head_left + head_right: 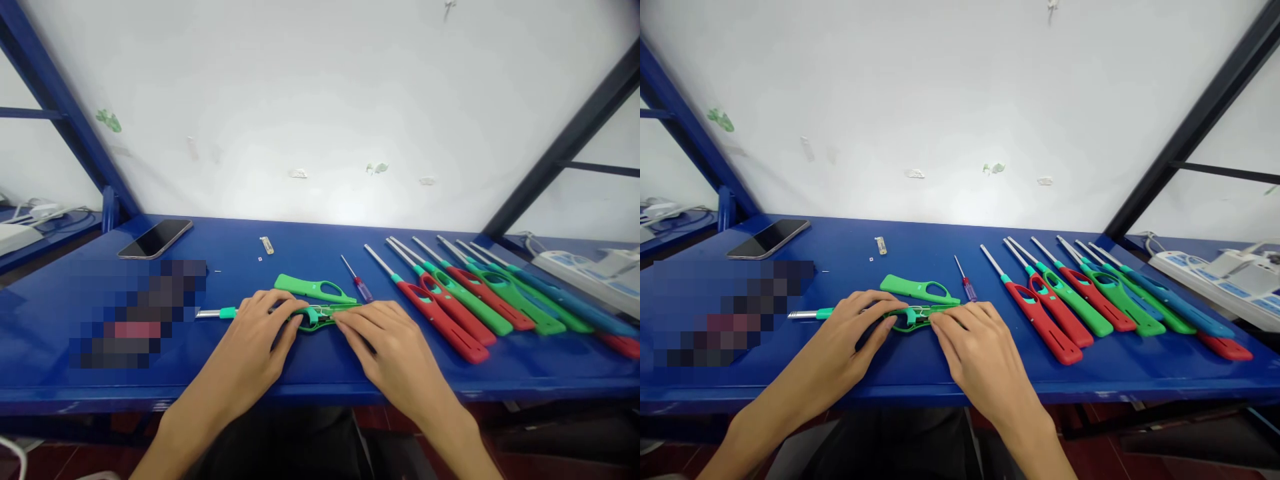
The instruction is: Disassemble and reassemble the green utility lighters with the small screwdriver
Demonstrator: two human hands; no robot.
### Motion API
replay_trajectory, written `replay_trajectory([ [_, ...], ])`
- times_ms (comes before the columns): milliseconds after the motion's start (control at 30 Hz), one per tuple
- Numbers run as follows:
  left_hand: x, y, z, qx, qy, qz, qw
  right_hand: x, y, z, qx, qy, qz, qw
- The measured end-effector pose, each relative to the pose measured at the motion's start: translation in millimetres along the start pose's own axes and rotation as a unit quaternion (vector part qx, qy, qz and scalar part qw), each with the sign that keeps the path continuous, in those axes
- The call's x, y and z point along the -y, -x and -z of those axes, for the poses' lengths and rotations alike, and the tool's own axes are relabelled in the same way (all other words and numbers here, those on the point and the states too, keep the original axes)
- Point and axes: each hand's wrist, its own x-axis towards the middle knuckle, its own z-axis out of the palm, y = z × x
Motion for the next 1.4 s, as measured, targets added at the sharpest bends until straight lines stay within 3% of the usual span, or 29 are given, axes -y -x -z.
replay_trajectory([
  [133, -1.6, -0.4, -0.3, -0.013, 0.010, 0.016, 1.000, -0.4, 0.5, 0.1, -0.039, 0.023, -0.014, 0.999],
  [333, -0.5, -2.4, -2.0, -0.059, 0.016, 0.016, 0.998, -2.0, 0.7, -2.5, -0.028, 0.026, -0.030, 0.999],
  [733, 0.8, -1.1, -4.4, -0.052, 0.006, 0.011, 0.999, -1.0, 1.0, -2.4, -0.013, 0.027, -0.045, 0.999],
  [933, -0.2, -0.8, -5.8, -0.020, -0.034, 0.020, 0.999, -4.4, 3.5, -4.7, -0.021, 0.053, -0.056, 0.997],
  [1100, -6.3, -0.7, -5.1, -0.015, -0.047, 0.042, 0.998, -4.3, 2.6, 2.9, -0.087, 0.010, -0.040, 0.995],
  [1200, -10.8, 0.5, -3.2, -0.009, -0.047, 0.049, 0.998, -2.8, -15.5, 10.5, -0.120, -0.014, -0.029, 0.992],
  [1267, -12.8, 1.1, -1.7, -0.004, -0.048, 0.054, 0.997, 0.1, -40.1, 10.8, -0.066, -0.011, -0.007, 0.998],
  [1400, -13.2, 2.2, -1.4, 0.006, -0.056, 0.064, 0.996, 9.5, -110.1, -8.3, 0.173, 0.004, 0.016, 0.985],
])
